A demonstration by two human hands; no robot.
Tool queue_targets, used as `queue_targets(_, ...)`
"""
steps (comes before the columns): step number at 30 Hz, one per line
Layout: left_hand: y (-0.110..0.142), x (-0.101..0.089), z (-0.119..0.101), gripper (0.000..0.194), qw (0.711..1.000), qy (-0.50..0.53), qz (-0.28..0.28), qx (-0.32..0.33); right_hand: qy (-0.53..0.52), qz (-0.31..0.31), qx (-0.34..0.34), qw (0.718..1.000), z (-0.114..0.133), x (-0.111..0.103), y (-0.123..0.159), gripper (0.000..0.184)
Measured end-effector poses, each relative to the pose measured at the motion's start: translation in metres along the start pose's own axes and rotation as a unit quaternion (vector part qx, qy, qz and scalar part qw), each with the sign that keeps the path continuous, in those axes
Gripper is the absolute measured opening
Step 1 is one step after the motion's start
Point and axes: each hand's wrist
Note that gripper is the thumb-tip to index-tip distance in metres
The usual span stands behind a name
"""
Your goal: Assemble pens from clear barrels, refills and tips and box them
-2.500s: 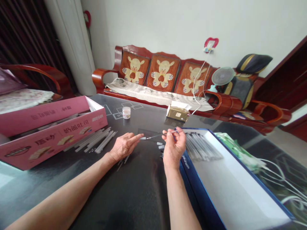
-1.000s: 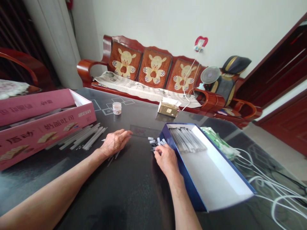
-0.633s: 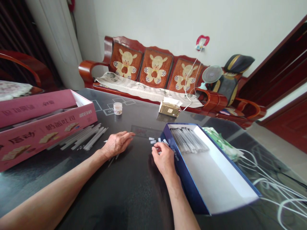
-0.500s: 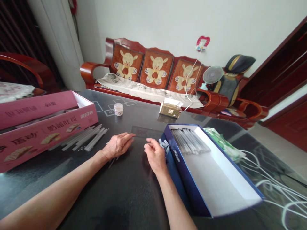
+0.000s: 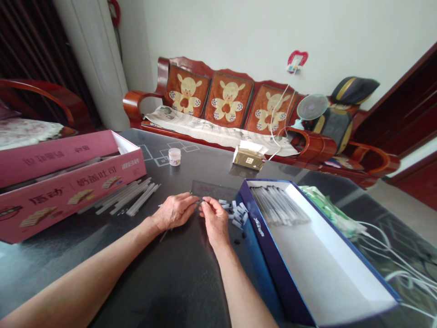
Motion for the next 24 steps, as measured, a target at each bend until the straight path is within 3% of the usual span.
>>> queue_targets(15,0.0002,-0.0004,0.0026,0.028,1.0,0.003,0.022,0.006,0.056,0.024,-0.021,0.998,-0.0029,0.0005,-0.0015,0.033)
queue_targets(24,0.0008,0.001,0.0074,0.026,0.999,0.044,0.007,0.011,0.086,0.036,-0.028,0.995,0.0014,0.0012,-0.0005,0.036)
Point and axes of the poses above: each hand's wrist, its own y-axis away from the middle knuckle, its own x-axis out of the palm, z = x × y, and after that the axes turned 7 degrees about x, right-handed
